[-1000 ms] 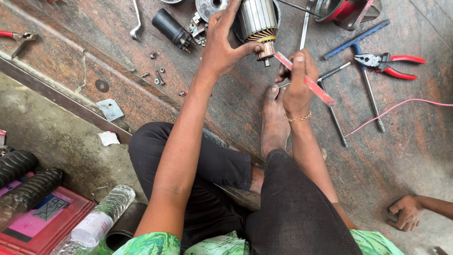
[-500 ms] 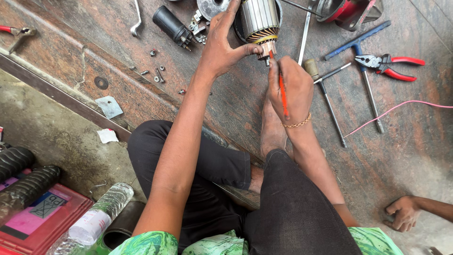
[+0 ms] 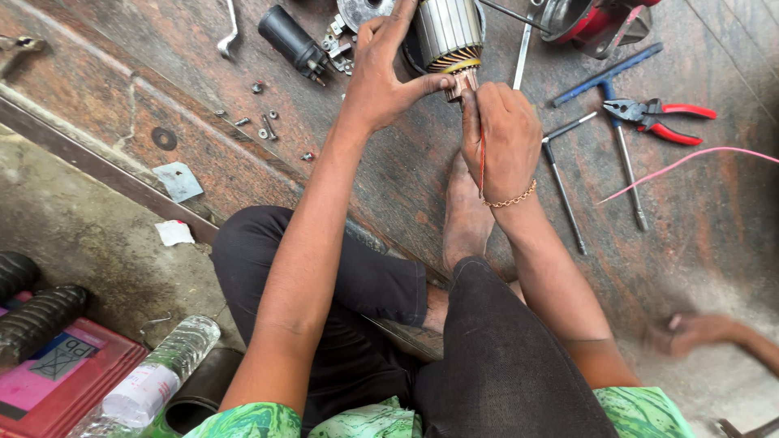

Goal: The person sits on the floor holding an electric motor armature and uses a small file to file the copper commutator, rotating the armature with one hand while filing with the other. They continue filing around the commutator surface throughout the episode.

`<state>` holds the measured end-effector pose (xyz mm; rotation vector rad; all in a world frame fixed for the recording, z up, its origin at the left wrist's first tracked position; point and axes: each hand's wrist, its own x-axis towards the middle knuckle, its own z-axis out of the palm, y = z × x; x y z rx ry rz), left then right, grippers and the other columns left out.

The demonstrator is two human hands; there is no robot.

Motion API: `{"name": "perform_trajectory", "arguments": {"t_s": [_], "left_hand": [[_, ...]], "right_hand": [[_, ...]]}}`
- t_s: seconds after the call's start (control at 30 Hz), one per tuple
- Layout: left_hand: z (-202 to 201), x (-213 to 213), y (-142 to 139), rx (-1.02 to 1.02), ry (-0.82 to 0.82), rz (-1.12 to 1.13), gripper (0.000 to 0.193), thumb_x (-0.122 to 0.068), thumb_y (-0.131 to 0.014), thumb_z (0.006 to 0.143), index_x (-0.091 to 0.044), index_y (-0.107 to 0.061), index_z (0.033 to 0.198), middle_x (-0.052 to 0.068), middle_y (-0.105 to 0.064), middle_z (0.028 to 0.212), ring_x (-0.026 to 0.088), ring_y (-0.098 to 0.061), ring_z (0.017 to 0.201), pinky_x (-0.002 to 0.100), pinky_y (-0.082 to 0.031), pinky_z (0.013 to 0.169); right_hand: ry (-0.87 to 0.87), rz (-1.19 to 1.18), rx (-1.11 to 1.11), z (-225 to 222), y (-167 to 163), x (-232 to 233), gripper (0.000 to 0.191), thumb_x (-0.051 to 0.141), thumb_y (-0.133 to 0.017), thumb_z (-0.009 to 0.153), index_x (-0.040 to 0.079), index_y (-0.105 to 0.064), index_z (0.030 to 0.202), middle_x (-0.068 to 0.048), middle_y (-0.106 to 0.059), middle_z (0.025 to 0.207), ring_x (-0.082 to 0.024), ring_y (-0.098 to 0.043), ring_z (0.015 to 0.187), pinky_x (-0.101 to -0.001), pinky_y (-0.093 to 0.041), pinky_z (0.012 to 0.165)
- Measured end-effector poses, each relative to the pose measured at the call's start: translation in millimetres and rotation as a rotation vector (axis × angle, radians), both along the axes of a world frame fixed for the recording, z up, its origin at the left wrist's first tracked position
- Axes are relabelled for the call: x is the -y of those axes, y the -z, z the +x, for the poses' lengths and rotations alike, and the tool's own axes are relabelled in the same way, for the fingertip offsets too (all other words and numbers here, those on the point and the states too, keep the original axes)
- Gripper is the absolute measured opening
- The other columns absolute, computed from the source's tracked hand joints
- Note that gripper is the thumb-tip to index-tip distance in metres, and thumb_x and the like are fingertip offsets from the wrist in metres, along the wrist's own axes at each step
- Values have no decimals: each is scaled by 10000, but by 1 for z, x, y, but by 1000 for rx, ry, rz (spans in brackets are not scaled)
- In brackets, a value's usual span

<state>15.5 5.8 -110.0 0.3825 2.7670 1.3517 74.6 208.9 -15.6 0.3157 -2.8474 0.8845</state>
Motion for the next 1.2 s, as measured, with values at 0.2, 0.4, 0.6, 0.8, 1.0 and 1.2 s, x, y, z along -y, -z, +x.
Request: {"name": "perform_trajectory", "arguments": {"t_s": [0.2,0.4,0.6,0.8,1.0,1.2], "left_hand": [[-1,0,-1,-74,16,-30,1206,-729,-903,789,-185,-279,1666,67,-521,1617,316,-465,1376,440,-390,1241],[2,-2,-5,-56,11,1,1213,-783,-838,784,-206,-253,1676,58,-499,1652,297,-482,1381,442,-378,1257],[2,-4,-3,-47,-4,-27,1215,-809,-830,773,-216,-266,1672,57,-495,1649,315,-464,1413,448,-364,1260],[2,-1,-7,-44,15,26,1186,-781,-825,806,-206,-268,1680,70,-477,1670,313,-466,1436,450,-359,1276],[2,-1,-10,-56,2,7,1192,-799,-815,785,-199,-291,1672,58,-497,1660,298,-474,1425,436,-355,1276],[2,-2,-6,-59,-1,4,1219,-840,-787,758,-210,-284,1672,65,-484,1670,297,-483,1422,442,-353,1272]], "right_hand": [[14,-19,-9,14,3,-4,245,116,-669,1070,14,-522,904,-171,-535,856,-384,-554,808,-476,-431,725],[-21,-92,34,25,6,-4,241,108,-671,1058,7,-525,895,-176,-532,830,-387,-545,783,-476,-425,706],[22,-242,11,21,7,-7,222,78,-650,1073,-10,-532,907,-190,-517,831,-394,-538,771,-464,-425,704],[35,-194,21,15,7,-11,301,109,-687,1070,-12,-511,857,-190,-510,805,-403,-525,755,-470,-418,698],[38,-151,12,13,11,-6,273,109,-683,1064,-12,-529,873,-190,-533,824,-408,-544,772,-473,-426,705],[51,-87,12,25,21,-9,241,105,-687,1034,3,-552,862,-184,-552,824,-402,-568,792,-472,-452,731]]}}
